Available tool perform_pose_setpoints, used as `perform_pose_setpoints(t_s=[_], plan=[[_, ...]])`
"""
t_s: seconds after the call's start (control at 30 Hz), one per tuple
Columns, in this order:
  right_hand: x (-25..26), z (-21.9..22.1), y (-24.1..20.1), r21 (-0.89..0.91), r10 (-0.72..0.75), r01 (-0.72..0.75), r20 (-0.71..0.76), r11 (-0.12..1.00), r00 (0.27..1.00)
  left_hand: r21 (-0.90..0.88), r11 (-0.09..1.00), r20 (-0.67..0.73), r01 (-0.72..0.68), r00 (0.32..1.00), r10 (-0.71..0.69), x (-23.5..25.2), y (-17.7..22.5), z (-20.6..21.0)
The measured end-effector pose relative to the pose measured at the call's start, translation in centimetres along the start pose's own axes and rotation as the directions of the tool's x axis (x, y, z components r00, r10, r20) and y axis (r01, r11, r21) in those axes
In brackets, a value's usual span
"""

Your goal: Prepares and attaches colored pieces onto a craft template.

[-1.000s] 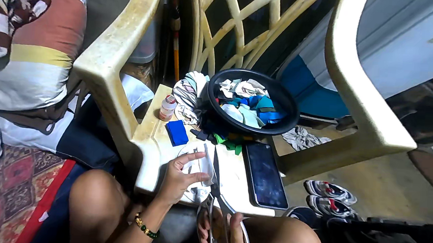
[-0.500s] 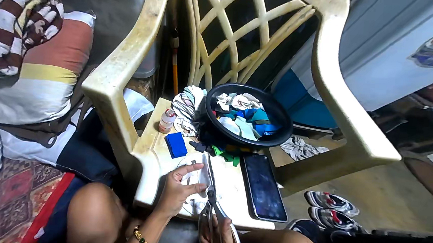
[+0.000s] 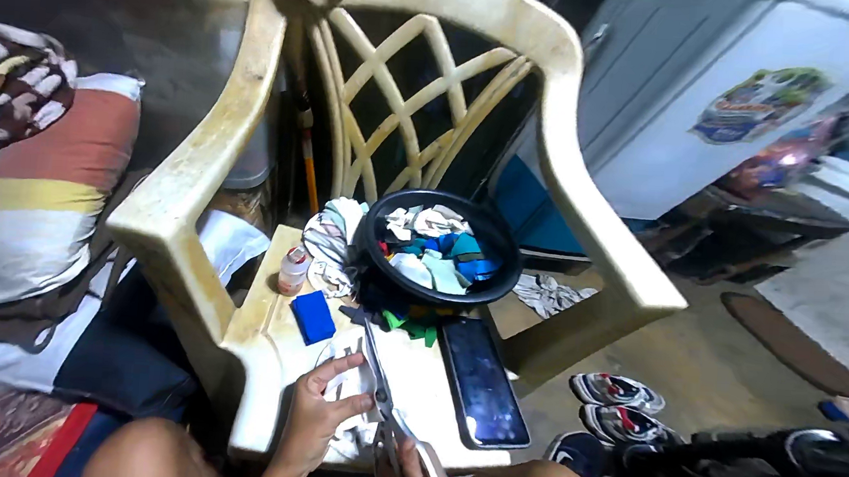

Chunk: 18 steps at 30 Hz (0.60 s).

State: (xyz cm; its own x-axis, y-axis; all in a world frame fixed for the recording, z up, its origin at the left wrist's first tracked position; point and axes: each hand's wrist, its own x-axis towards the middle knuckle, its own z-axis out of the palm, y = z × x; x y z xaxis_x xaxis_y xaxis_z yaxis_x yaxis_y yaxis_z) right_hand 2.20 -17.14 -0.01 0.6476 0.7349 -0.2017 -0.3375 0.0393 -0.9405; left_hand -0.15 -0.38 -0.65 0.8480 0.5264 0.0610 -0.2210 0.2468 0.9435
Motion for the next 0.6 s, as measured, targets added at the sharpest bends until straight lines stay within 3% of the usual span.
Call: perform_pose_setpoints(t_s=[0.17,0.2,0.27,0.33,0.43,0.6], plan=[[0.4,-0.9,-3.5,-0.356,-0.099,0.077,-0.044,0.931,0.994,0.035,0.998,0.000,-0.051,0.999,0.051,-0.1,-0.4,-0.3],[0.9,-1.4,-4.8,-0.484,-0.184,0.126,-0.074,0.866,0.980,0.035,0.998,0.004,-0.049,0.999,0.049,-0.1,-0.4,-0.3],[2.8,-3.0,-8.4,-0.765,-0.386,0.154,-0.131,0.625,0.913,0.039,0.999,0.016,-0.037,0.999,0.037,-0.2,-0.2,-0.3],[5.1,-4.5,-13.2,-0.913,-0.415,0.007,-0.179,0.408,0.892,0.066,0.997,0.029,-0.036,0.999,0.034,-0.2,-0.1,-0.2],[9.6,-6.1,-18.3,-0.959,-0.356,-0.228,-0.275,0.169,0.893,0.105,0.993,0.048,-0.053,0.998,0.049,-0.3,-0.3,-0.3],[17.0,-9.2,-18.8,-0.901,-0.276,-0.433,-0.420,0.017,0.864,0.117,0.991,0.061,-0.064,0.997,0.057,-0.3,-0.2,-0.3]])
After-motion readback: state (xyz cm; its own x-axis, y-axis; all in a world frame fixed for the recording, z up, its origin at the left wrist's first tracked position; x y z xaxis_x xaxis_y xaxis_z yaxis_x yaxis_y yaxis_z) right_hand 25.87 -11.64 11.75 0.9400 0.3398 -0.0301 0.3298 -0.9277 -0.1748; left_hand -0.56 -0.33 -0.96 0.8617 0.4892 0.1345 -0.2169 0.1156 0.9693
